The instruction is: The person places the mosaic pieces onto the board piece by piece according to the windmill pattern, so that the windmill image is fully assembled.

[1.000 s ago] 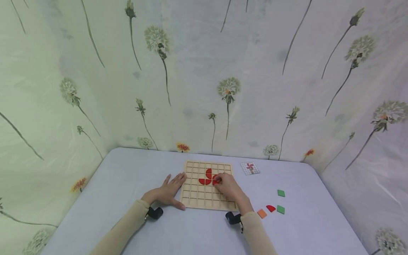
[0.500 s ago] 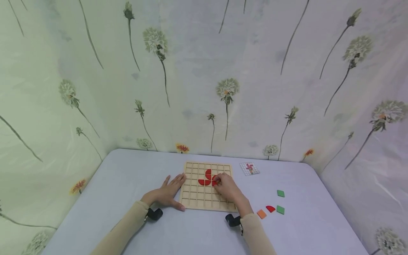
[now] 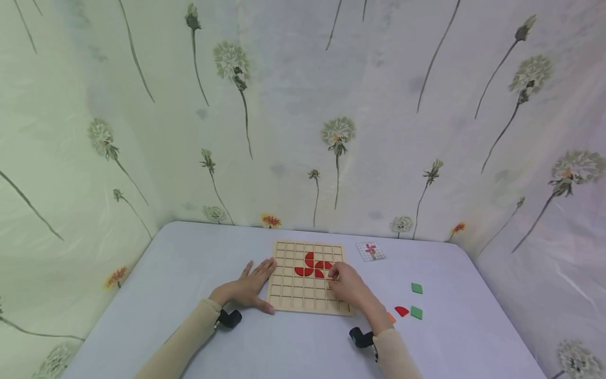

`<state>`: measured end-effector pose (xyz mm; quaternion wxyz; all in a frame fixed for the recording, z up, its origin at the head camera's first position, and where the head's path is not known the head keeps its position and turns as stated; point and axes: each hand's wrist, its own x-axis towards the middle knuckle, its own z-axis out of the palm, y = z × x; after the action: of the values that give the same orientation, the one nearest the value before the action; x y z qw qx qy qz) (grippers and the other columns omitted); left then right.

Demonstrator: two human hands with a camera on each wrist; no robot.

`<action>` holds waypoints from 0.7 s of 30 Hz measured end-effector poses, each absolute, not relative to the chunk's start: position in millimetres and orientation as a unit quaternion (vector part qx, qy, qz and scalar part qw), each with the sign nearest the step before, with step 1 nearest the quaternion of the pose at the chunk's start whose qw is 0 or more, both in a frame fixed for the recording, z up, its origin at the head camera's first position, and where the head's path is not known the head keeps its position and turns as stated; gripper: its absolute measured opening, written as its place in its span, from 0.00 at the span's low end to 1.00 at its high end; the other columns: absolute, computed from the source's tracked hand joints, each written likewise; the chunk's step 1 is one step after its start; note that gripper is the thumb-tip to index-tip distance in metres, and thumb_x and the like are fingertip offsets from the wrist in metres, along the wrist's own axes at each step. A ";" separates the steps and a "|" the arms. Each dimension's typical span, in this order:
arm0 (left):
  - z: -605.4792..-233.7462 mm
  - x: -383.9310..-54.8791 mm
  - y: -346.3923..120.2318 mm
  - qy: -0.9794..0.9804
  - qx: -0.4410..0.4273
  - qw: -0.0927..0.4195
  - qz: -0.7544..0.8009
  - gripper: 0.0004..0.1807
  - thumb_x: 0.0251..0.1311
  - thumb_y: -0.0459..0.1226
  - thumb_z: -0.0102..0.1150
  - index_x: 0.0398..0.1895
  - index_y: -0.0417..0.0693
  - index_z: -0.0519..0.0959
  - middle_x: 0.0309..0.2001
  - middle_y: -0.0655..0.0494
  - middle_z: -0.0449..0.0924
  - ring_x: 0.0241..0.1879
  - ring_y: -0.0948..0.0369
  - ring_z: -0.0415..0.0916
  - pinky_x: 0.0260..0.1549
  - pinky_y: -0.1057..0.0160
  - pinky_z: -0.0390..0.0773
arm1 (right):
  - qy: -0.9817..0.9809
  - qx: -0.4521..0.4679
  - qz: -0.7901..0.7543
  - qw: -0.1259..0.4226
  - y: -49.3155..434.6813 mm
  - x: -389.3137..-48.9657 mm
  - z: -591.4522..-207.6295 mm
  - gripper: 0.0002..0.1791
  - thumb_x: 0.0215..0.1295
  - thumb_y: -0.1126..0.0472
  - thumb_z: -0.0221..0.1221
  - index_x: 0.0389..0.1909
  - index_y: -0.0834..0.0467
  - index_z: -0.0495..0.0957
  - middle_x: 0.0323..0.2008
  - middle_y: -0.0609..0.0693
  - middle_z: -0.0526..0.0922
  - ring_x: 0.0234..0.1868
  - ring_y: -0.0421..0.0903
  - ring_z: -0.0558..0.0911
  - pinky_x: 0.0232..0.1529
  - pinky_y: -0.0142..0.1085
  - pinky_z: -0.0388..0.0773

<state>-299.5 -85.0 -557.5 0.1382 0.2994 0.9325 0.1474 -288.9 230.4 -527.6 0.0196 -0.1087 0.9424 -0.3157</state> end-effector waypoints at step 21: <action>-552.8 -295.7 -84.0 0.932 0.300 0.138 0.152 0.70 0.43 0.71 0.61 0.77 0.44 0.35 0.79 0.51 0.29 0.78 0.54 0.29 0.72 0.41 0.27 | 0.960 -0.044 -0.271 0.059 348.0 -250.2 -523.4 0.17 0.52 0.66 0.60 0.45 0.62 0.74 0.40 0.52 0.78 0.36 0.46 0.71 0.33 0.35 0.71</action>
<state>-295.7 -84.0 -552.8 0.1381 0.2998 0.9317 0.1517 -250.2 348.0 -523.4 0.0587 -0.0440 0.9599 -0.2705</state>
